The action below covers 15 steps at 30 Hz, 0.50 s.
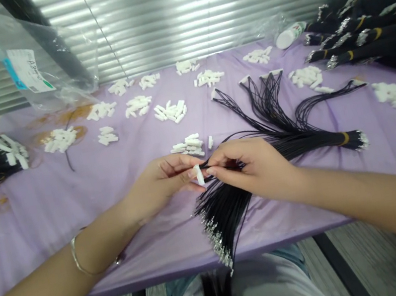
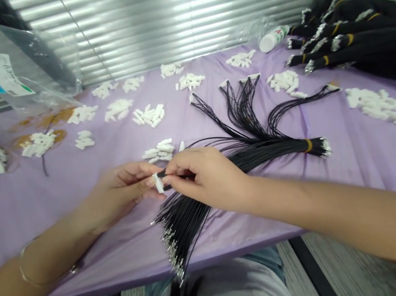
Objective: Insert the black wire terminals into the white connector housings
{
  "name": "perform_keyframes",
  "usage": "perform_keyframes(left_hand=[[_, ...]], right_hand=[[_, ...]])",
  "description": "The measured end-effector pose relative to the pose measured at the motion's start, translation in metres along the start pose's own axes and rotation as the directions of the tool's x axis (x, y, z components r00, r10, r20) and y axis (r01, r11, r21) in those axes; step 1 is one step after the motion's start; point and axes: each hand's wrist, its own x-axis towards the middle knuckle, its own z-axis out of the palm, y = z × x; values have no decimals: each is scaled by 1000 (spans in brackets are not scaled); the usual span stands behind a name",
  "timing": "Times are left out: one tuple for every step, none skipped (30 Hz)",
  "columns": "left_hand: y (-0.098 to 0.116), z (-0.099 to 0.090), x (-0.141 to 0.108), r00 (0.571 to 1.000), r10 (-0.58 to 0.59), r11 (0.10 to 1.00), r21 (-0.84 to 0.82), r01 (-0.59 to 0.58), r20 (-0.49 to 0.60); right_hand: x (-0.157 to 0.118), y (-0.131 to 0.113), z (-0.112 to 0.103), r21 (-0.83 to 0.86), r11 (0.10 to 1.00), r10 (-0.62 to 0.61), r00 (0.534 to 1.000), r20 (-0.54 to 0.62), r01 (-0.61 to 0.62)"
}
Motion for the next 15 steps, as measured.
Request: perform_keyframes(left_hand=[[1,0,0,1000,9,1000,-14,-9,-10],[1,0,0,1000,14,999,-34,-14,-22],[2,0,0,999,15,998,-57,-17,-29],[2,-1,0,999,13,996,-82,-15,-34],[2,-1,0,999,12,994,-107,-15,-33],[1,-2,1,1000,13,991,-132,-16,-24],[1,-3,1,1000,10,988,-153,-11,-9],[1,-3,1,1000,8,986,-165,-6,6],[2,-3,0,1000,10,987,-161,-7,16],[2,-2,-1,999,22,991,-133,-18,26],[4,-1,-3,998,46,996,-80,-43,39],[5,1,-5,995,84,996,7,-84,58],[6,3,-7,987,130,981,134,-142,93],[7,6,-11,973,167,934,290,-207,158],[8,9,-14,953,180,844,460,-276,242]], right_hand=[[0,1,-1,-29,999,-33,999,-19,32],[0,2,-2,-65,996,-71,996,-46,68],[0,4,-3,-105,989,-112,991,-69,105],[1,7,-4,-151,979,-151,985,-84,138],[1,9,-5,-204,965,-183,979,-86,163],[1,12,-7,-266,947,-204,976,-77,177],[1,15,-8,-337,924,-209,976,-54,179],[2,17,-11,-403,900,-195,980,-30,166],[3,20,-13,-452,881,-167,986,-12,143],[4,23,-15,-469,875,-134,991,8,122],[6,26,-18,-447,889,-102,995,20,100],[9,30,-20,-399,914,-70,997,26,74],[13,33,-23,-348,936,-42,999,15,45],[17,38,-26,-317,948,-22,1000,-18,15],[21,43,-30,-315,949,-7,998,-64,-14]])
